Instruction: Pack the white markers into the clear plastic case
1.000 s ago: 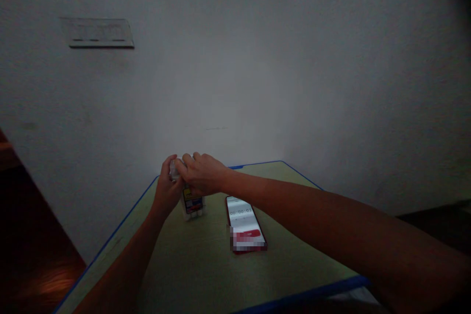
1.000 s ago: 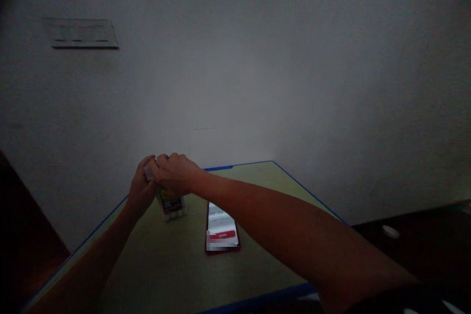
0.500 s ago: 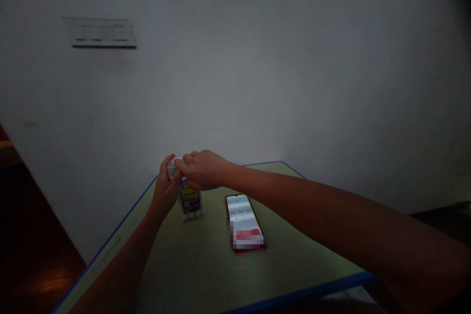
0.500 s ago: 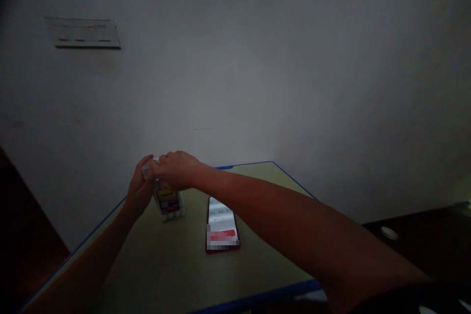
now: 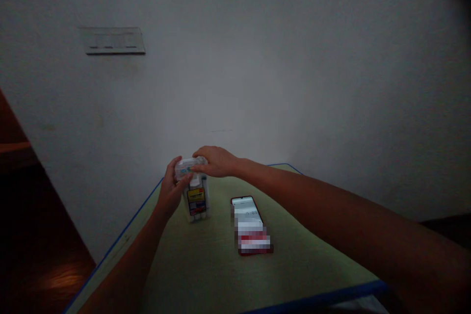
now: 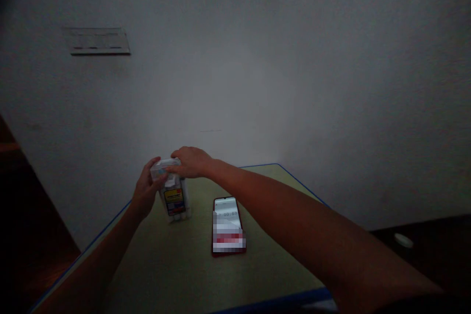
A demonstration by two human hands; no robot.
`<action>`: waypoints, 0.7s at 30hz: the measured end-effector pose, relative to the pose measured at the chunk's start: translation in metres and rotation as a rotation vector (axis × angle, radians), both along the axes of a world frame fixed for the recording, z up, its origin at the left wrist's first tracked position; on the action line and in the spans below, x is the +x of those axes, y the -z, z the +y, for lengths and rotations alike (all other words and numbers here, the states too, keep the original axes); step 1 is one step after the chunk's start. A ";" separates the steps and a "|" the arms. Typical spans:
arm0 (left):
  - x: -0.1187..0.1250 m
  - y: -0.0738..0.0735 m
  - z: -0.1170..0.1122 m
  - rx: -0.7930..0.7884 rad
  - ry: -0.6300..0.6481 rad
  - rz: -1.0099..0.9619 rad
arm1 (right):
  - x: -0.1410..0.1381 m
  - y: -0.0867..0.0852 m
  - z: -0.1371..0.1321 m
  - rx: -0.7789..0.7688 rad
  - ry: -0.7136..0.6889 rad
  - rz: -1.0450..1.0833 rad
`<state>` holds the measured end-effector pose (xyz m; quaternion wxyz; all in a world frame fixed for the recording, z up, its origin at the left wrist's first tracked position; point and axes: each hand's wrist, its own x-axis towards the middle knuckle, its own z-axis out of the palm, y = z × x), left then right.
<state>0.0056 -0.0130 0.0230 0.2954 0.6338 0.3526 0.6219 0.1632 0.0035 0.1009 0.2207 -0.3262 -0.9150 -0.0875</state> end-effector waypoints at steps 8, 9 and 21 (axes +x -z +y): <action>-0.008 0.003 0.001 -0.065 0.110 -0.016 | -0.005 0.006 0.016 -0.200 0.005 0.056; -0.009 0.003 0.001 -0.066 0.112 -0.011 | -0.005 0.006 0.017 -0.207 0.004 0.067; -0.010 0.002 0.001 -0.062 0.183 -0.061 | -0.011 -0.003 0.034 -0.615 0.006 0.472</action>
